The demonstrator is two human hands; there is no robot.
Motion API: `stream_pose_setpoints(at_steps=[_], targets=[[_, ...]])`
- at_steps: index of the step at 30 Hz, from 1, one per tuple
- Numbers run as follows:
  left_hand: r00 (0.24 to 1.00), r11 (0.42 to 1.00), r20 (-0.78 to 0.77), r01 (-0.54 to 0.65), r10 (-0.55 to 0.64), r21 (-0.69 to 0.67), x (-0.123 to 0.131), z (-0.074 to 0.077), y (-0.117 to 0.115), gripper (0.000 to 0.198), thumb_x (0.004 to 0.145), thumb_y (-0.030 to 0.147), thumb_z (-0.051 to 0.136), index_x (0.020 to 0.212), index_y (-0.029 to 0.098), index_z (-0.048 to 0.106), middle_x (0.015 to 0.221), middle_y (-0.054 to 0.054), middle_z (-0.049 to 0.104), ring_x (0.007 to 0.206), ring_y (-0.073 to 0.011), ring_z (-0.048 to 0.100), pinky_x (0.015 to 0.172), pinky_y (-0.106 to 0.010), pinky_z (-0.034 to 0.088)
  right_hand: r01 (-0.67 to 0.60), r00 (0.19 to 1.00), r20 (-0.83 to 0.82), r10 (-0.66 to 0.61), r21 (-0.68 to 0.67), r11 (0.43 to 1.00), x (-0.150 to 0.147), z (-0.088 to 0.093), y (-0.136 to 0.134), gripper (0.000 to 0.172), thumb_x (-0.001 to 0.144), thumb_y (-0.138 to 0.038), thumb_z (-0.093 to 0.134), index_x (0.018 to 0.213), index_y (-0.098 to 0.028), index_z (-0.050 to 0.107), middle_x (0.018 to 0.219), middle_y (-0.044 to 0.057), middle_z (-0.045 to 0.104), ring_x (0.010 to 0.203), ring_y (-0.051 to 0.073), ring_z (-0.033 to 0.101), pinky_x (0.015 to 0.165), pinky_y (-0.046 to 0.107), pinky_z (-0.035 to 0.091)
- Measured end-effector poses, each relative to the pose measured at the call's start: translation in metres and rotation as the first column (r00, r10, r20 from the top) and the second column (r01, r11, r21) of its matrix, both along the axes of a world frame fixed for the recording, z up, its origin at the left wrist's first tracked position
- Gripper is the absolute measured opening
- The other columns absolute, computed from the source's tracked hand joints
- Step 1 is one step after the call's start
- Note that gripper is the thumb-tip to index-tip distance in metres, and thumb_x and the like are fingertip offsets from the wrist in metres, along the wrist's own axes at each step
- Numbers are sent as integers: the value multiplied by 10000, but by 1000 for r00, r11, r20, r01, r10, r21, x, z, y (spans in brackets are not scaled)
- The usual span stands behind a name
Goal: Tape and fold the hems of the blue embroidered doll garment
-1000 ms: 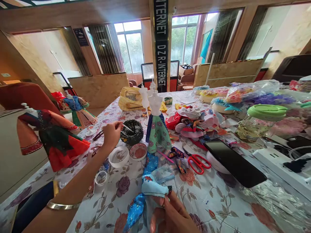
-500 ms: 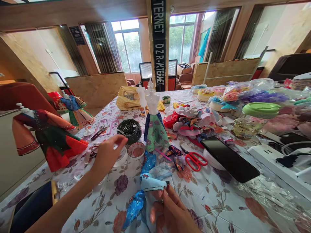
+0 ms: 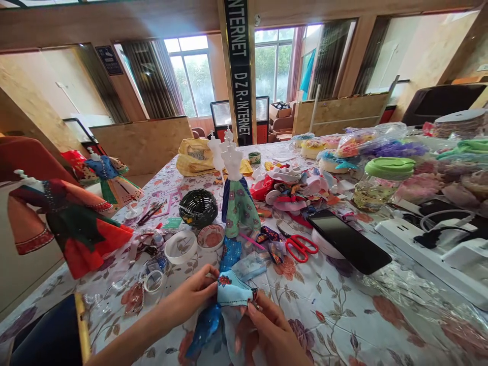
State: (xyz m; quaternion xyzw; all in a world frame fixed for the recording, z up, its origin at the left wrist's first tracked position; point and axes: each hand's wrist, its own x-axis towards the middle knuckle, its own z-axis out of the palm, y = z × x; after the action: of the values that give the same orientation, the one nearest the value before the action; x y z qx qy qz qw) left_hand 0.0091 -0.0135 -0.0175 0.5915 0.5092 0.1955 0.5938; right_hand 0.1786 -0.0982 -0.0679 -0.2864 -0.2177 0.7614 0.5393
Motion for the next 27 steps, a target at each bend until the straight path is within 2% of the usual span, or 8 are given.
stream_pose_setpoints(at_steps=[5,8,11,15,17,21,23,27], targets=[[986,982,147,-53,80,-180,8,2,0,444,642,508,714,875,183,519,666,40,599,612,-114,498,576,-228,299,36,999,18,-37,83,996,-1,-1,-4,155,758,-326,716,784,-183,661,627,-18,594,443,119,585,359,199,450],[978,975,181,-68,108,-211,9,0,2,532,579,558,738,874,172,521,698,31,609,640,-110,508,615,-228,328,58,998,2,-58,87,995,1,-4,-4,139,775,-307,687,729,-177,666,576,-27,578,397,98,560,374,190,440],[963,969,225,-96,148,-227,9,-5,5,611,519,595,760,885,173,513,696,30,612,662,-115,526,636,-229,348,92,995,27,-94,72,993,4,-5,-2,178,743,-343,704,684,-178,667,602,-19,590,428,92,556,382,180,426],[947,970,275,-109,168,-218,6,-6,7,605,545,582,769,912,173,515,695,20,649,648,-104,541,619,-214,348,40,994,93,-50,97,994,6,-3,2,344,657,-507,707,659,-164,684,604,28,605,506,153,577,387,225,436],[938,970,301,-108,172,-220,3,-1,8,579,559,541,788,916,171,520,726,5,674,664,-104,562,629,-210,367,18,993,115,-25,65,998,5,0,2,382,673,-544,667,657,-163,684,609,44,615,521,165,575,409,245,436],[914,964,359,-104,190,-247,-4,12,8,522,584,460,813,908,177,518,731,1,689,629,-94,581,609,-199,404,-23,990,136,26,-24,999,5,8,2,318,729,-474,639,694,-163,693,686,56,665,598,173,605,491,257,447],[921,971,354,-84,161,-222,-7,17,9,471,630,447,792,910,185,518,692,12,679,584,-85,574,557,-182,394,-71,992,96,78,-76,995,5,11,3,307,743,-454,647,714,-154,702,710,60,689,669,184,642,557,261,470],[927,988,355,-78,121,-135,-11,20,9,396,679,406,770,915,198,530,678,17,673,562,-84,577,519,-167,393,-127,991,4,130,-183,975,5,13,8,406,780,-525,623,773,-130,720,713,59,713,722,192,684,693,297,505]])
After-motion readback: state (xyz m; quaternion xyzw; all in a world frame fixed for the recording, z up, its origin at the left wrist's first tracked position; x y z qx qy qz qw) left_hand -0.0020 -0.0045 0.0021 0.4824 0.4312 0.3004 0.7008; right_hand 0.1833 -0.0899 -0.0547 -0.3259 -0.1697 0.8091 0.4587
